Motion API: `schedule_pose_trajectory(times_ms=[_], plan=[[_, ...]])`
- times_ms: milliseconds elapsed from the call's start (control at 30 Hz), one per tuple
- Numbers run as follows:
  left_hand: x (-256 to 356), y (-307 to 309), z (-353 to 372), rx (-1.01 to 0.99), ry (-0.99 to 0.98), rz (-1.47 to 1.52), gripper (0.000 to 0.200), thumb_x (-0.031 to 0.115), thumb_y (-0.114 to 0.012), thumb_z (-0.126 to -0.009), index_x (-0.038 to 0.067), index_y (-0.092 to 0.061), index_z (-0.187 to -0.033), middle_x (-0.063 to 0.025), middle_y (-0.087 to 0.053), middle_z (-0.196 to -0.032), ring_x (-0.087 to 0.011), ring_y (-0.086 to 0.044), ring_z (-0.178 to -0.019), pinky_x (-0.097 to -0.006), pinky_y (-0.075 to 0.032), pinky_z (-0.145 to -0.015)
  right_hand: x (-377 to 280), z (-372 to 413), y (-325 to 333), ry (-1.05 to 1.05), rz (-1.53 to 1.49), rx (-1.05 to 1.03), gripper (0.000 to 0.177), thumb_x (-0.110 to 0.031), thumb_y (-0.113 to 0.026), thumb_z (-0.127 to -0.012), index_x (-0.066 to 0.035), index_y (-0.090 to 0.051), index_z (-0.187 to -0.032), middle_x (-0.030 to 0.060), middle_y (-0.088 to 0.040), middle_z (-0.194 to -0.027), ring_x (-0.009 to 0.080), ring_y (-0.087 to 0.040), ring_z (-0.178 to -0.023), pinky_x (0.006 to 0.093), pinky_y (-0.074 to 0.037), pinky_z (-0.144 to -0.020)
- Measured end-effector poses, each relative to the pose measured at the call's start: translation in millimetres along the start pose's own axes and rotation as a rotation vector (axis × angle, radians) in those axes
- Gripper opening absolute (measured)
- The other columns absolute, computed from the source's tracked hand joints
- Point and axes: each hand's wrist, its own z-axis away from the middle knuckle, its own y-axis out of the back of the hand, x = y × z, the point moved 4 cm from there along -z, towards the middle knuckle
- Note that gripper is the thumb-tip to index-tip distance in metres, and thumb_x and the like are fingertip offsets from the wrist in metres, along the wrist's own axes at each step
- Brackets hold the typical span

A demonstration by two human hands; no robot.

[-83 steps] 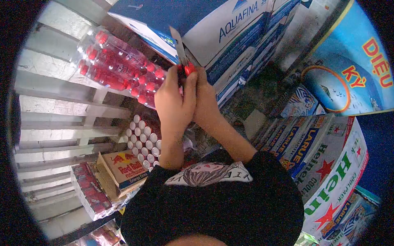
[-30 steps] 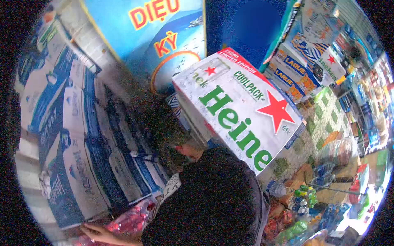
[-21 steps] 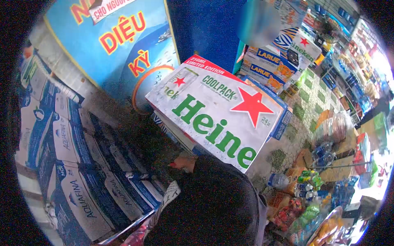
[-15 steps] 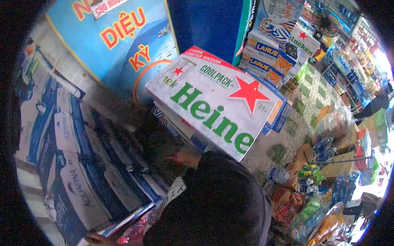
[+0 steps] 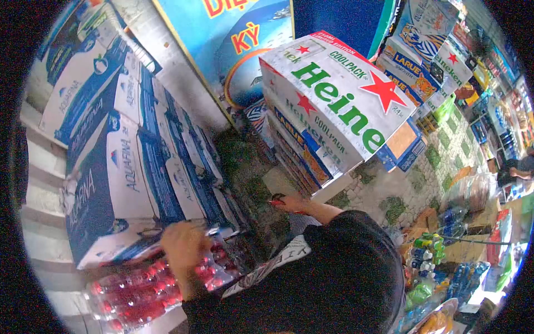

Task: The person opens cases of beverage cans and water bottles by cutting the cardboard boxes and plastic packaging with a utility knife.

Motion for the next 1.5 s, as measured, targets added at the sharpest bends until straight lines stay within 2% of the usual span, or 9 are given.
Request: schedule_pose_trajectory(times_ms=[200,267,400,633,833,967,1233,1333,1500], plan=[[14,-126,67,-0.251,0.352,0.329,0.012,0.018,-0.047,-0.067,0.006,-0.045,-0.066,-0.0089,-0.05,-0.064,-0.0246,-0.05,-0.062,-0.0356,-0.038,-0.05,11,24,-22,0.216,-0.031,-0.061,0.047,-0.045,-0.042,-0.07,0.0,-0.048,-0.084,0.0183,-0.051,-0.075,0.0291,-0.049,-0.071,0.0374,-0.037,-0.062],[14,-173,119,-0.461,0.627,0.399,0.016,0.02,-0.048,-0.068,0.005,-0.048,-0.073,-0.0115,-0.052,-0.071,-0.028,-0.05,-0.069,-0.0375,-0.039,-0.058,10,38,-17,0.121,-0.028,-0.138,0.048,-0.041,-0.045,-0.071,-0.007,-0.039,-0.103,0.0104,-0.05,-0.069,0.0173,-0.05,-0.06,0.0306,-0.039,-0.052],[31,-198,189,-0.446,0.853,0.501,0.025,0.027,-0.048,-0.067,0.006,-0.051,-0.082,-0.015,-0.052,-0.077,-0.0304,-0.049,-0.074,-0.0378,-0.038,-0.063,-25,67,12,0.011,-0.212,-0.23,0.044,-0.036,-0.051,-0.069,-0.006,-0.04,-0.099,0.0059,-0.047,-0.06,0.0118,-0.045,-0.044,0.025,-0.037,-0.039],[8,-195,175,-0.587,0.885,0.44,0.025,0.026,-0.048,-0.067,0.001,-0.052,-0.067,-0.0161,-0.052,-0.066,-0.031,-0.049,-0.067,-0.039,-0.038,-0.058,-46,60,22,0.159,-0.254,-0.17,0.036,-0.03,-0.051,-0.071,-0.002,-0.04,-0.09,0.006,-0.047,-0.061,0.0111,-0.045,-0.043,0.0247,-0.039,-0.041],[-22,-201,83,-0.402,0.538,0.367,0.02,0.024,-0.048,-0.069,0.004,-0.052,-0.069,-0.0134,-0.051,-0.067,-0.0295,-0.049,-0.065,-0.0365,-0.038,-0.056,-94,130,101,0.476,-0.389,0.055,0.023,-0.021,-0.05,-0.07,-0.001,-0.042,-0.08,0.0055,-0.048,-0.061,0.0133,-0.047,-0.051,0.0271,-0.037,-0.044],[-2,-195,21,-0.285,0.391,0.445,0.016,0.02,-0.048,-0.07,0.005,-0.051,-0.077,-0.0107,-0.052,-0.07,-0.0266,-0.05,-0.066,-0.0342,-0.039,-0.057,-110,192,155,0.289,-0.61,-0.087,0.017,-0.014,-0.049,-0.071,-0.001,-0.041,-0.079,0.0024,-0.046,-0.056,0.0102,-0.046,-0.049,0.0236,-0.037,-0.042],[30,-238,22,-0.443,0.501,0.49,0.026,0.03,-0.047,-0.069,0.008,-0.047,-0.084,-0.0092,-0.052,-0.081,-0.0266,-0.05,-0.074,-0.0398,-0.037,-0.061,-141,234,243,0.596,0.085,-0.178,0.035,-0.03,-0.046,-0.072,-0.001,-0.039,-0.09,0.0126,-0.047,-0.061,0.0279,-0.048,-0.055,0.0332,-0.035,-0.049],[38,-242,30,-0.515,0.637,0.362,0.029,0.031,-0.047,-0.068,0.008,-0.047,-0.085,-0.011,-0.052,-0.081,-0.0284,-0.049,-0.076,-0.0408,-0.037,-0.063,-150,222,275,0.487,0.384,-0.126,0.037,-0.035,-0.043,-0.072,-0.004,-0.041,-0.092,0.0161,-0.05,-0.066,0.0333,-0.048,-0.061,0.037,-0.036,-0.051],[70,-212,35,-0.434,1.06,0.255,0.029,0.03,-0.047,-0.068,0.008,-0.047,-0.087,-0.0111,-0.052,-0.08,-0.0266,-0.05,-0.076,-0.0393,-0.038,-0.061,-172,184,290,0.806,0.938,-0.222,0.033,-0.034,-0.044,-0.071,-0.005,-0.045,-0.088,0.0154,-0.051,-0.064,0.0318,-0.05,-0.058,0.0376,-0.038,-0.05]])
